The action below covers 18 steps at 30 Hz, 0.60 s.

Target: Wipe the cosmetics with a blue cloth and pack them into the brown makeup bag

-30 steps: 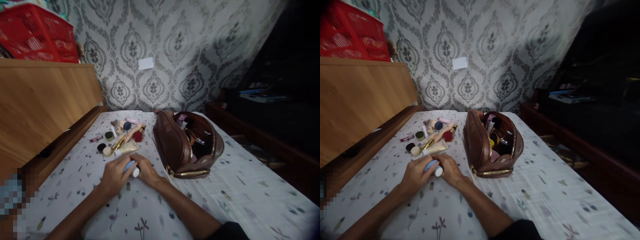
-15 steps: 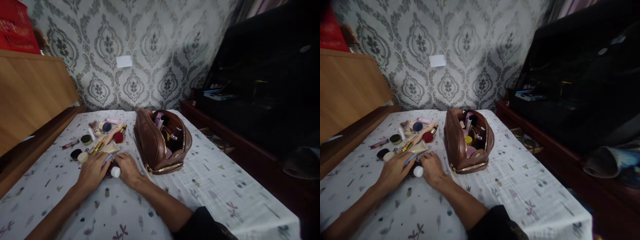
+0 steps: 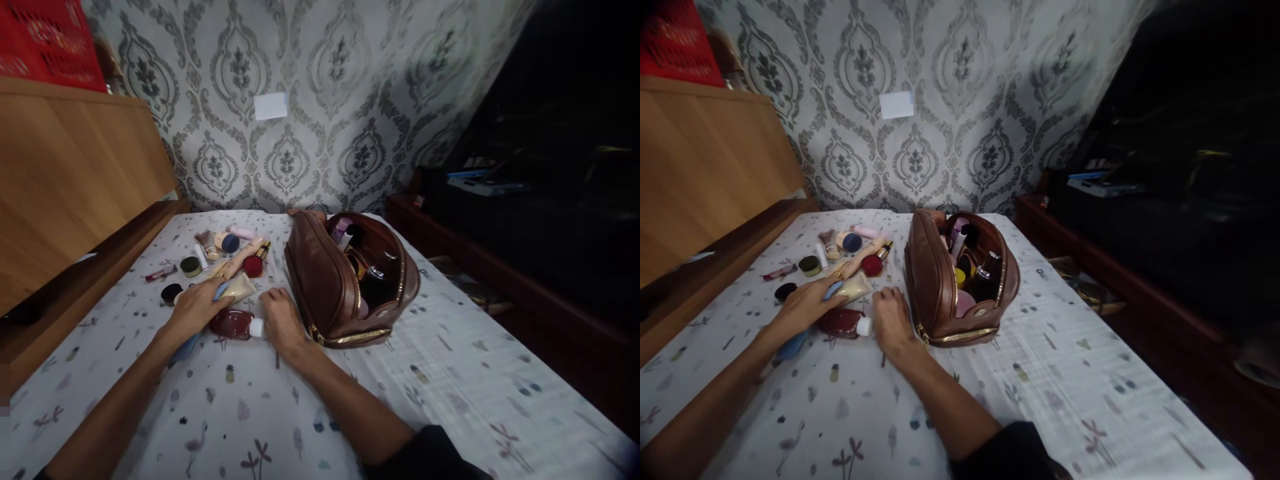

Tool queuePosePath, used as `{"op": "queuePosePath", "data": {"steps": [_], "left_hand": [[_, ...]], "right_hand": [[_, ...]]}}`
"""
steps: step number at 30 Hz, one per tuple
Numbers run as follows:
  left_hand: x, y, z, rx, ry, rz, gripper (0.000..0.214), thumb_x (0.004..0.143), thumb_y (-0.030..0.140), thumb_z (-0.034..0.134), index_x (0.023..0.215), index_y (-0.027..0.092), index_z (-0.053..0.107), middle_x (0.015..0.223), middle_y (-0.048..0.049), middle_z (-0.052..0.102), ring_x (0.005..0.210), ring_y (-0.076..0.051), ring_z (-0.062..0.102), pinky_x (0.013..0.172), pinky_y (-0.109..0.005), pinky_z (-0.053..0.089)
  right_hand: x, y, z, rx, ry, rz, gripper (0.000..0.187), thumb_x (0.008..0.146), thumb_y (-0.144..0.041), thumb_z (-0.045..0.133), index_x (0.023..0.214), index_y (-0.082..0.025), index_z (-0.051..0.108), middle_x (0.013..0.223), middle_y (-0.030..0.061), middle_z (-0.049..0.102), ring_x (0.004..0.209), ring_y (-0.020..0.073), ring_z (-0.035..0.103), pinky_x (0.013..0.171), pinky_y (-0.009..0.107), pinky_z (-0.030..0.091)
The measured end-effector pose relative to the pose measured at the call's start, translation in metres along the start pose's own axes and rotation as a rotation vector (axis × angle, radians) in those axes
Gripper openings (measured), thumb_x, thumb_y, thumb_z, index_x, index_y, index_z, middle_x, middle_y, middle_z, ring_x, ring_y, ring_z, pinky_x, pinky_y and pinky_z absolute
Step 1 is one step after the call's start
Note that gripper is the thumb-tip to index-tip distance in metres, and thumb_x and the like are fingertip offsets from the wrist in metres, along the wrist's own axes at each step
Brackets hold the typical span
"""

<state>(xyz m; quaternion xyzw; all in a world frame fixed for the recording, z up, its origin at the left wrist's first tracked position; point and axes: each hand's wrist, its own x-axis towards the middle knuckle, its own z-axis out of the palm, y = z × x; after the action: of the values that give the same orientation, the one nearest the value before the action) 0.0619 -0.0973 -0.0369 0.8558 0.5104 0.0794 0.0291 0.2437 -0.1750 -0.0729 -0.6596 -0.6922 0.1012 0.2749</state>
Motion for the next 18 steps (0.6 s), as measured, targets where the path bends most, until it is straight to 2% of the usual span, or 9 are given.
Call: {"op": "queuePosePath", "data": {"steps": [4, 5, 7, 9, 10, 12, 14, 16, 18], "left_hand": [[-0.004, -0.002, 0.006, -0.075, 0.145, 0.005, 0.046, 0.09, 0.046, 0.047, 0.126, 0.02, 0.061, 0.127, -0.0111, 0.068, 0.115, -0.03, 0.063, 0.093, -0.039, 0.049], [-0.005, -0.003, 0.005, -0.087, 0.188, 0.001, 0.046, 0.09, 0.046, 0.047, 0.124, 0.019, 0.062, 0.124, -0.0116, 0.069, 0.113, -0.031, 0.064, 0.092, -0.04, 0.05], [-0.007, -0.004, 0.002, -0.117, 0.265, -0.008, 0.047, 0.09, 0.049, 0.044, 0.121, 0.019, 0.062, 0.12, -0.012, 0.069, 0.11, -0.032, 0.064, 0.092, -0.042, 0.05], [-0.009, -0.004, -0.004, -0.168, 0.318, -0.009, 0.049, 0.09, 0.055, 0.042, 0.119, 0.02, 0.061, 0.118, -0.0109, 0.069, 0.11, -0.032, 0.063, 0.094, -0.044, 0.049], [-0.01, -0.003, -0.007, -0.205, 0.339, -0.012, 0.052, 0.089, 0.058, 0.042, 0.117, 0.02, 0.061, 0.117, -0.0103, 0.069, 0.109, -0.032, 0.064, 0.094, -0.044, 0.049], [-0.013, 0.0, -0.012, -0.292, 0.358, -0.033, 0.056, 0.085, 0.065, 0.043, 0.114, 0.021, 0.062, 0.115, -0.0092, 0.07, 0.104, -0.031, 0.065, 0.09, -0.043, 0.051], [-0.017, 0.004, -0.014, -0.377, 0.37, -0.044, 0.059, 0.08, 0.07, 0.045, 0.111, 0.023, 0.063, 0.115, -0.0085, 0.071, 0.099, -0.031, 0.067, 0.087, -0.042, 0.053], [-0.02, 0.009, -0.012, -0.442, 0.393, -0.032, 0.058, 0.078, 0.072, 0.048, 0.108, 0.024, 0.064, 0.114, -0.0076, 0.072, 0.098, -0.031, 0.067, 0.088, -0.042, 0.053], [-0.023, 0.013, -0.008, -0.485, 0.419, -0.006, 0.057, 0.077, 0.073, 0.051, 0.105, 0.025, 0.065, 0.111, -0.0067, 0.073, 0.097, -0.031, 0.068, 0.089, -0.043, 0.052]], "right_hand": [[-0.001, -0.005, -0.001, 0.093, 0.08, 0.008, 0.036, 0.094, -0.002, 0.036, 0.12, -0.013, 0.059, 0.105, 0.0085, 0.069, 0.097, 0.0163, 0.062, 0.086, 0.028, 0.048], [-0.003, -0.008, -0.002, 0.125, 0.096, -0.052, 0.03, 0.097, -0.008, 0.039, 0.119, -0.014, 0.059, 0.107, 0.0082, 0.068, 0.098, 0.0161, 0.062, 0.087, 0.028, 0.048], [-0.008, -0.012, -0.001, 0.173, 0.088, -0.285, 0.021, 0.096, -0.024, 0.053, 0.114, -0.016, 0.061, 0.108, 0.0077, 0.067, 0.102, 0.0182, 0.059, 0.089, 0.029, 0.047], [-0.012, -0.015, 0.003, 0.137, 0.037, -0.518, 0.024, 0.093, -0.034, 0.061, 0.111, -0.018, 0.062, 0.108, 0.0068, 0.066, 0.103, 0.0203, 0.056, 0.09, 0.032, 0.046], [-0.014, -0.016, 0.005, 0.083, 0.023, -0.569, 0.023, 0.094, -0.034, 0.06, 0.111, -0.02, 0.063, 0.108, 0.0062, 0.066, 0.103, 0.0208, 0.055, 0.091, 0.034, 0.045], [-0.017, -0.017, 0.009, -0.028, 0.064, -0.548, 0.019, 0.097, -0.026, 0.053, 0.113, -0.021, 0.063, 0.112, 0.0068, 0.064, 0.106, 0.022, 0.051, 0.095, 0.038, 0.042], [-0.018, -0.017, 0.012, -0.072, 0.149, -0.463, 0.025, 0.097, -0.015, 0.049, 0.116, -0.021, 0.063, 0.118, 0.009, 0.062, 0.109, 0.0233, 0.049, 0.098, 0.041, 0.04], [-0.018, -0.017, 0.012, -0.008, 0.216, -0.374, 0.028, 0.094, -0.012, 0.051, 0.118, -0.019, 0.063, 0.121, 0.0109, 0.06, 0.111, 0.0243, 0.048, 0.098, 0.041, 0.041], [-0.018, -0.019, 0.009, 0.17, 0.24, -0.286, 0.024, 0.092, -0.017, 0.056, 0.115, -0.018, 0.063, 0.117, 0.0103, 0.062, 0.108, 0.0235, 0.05, 0.096, 0.04, 0.043]]}}
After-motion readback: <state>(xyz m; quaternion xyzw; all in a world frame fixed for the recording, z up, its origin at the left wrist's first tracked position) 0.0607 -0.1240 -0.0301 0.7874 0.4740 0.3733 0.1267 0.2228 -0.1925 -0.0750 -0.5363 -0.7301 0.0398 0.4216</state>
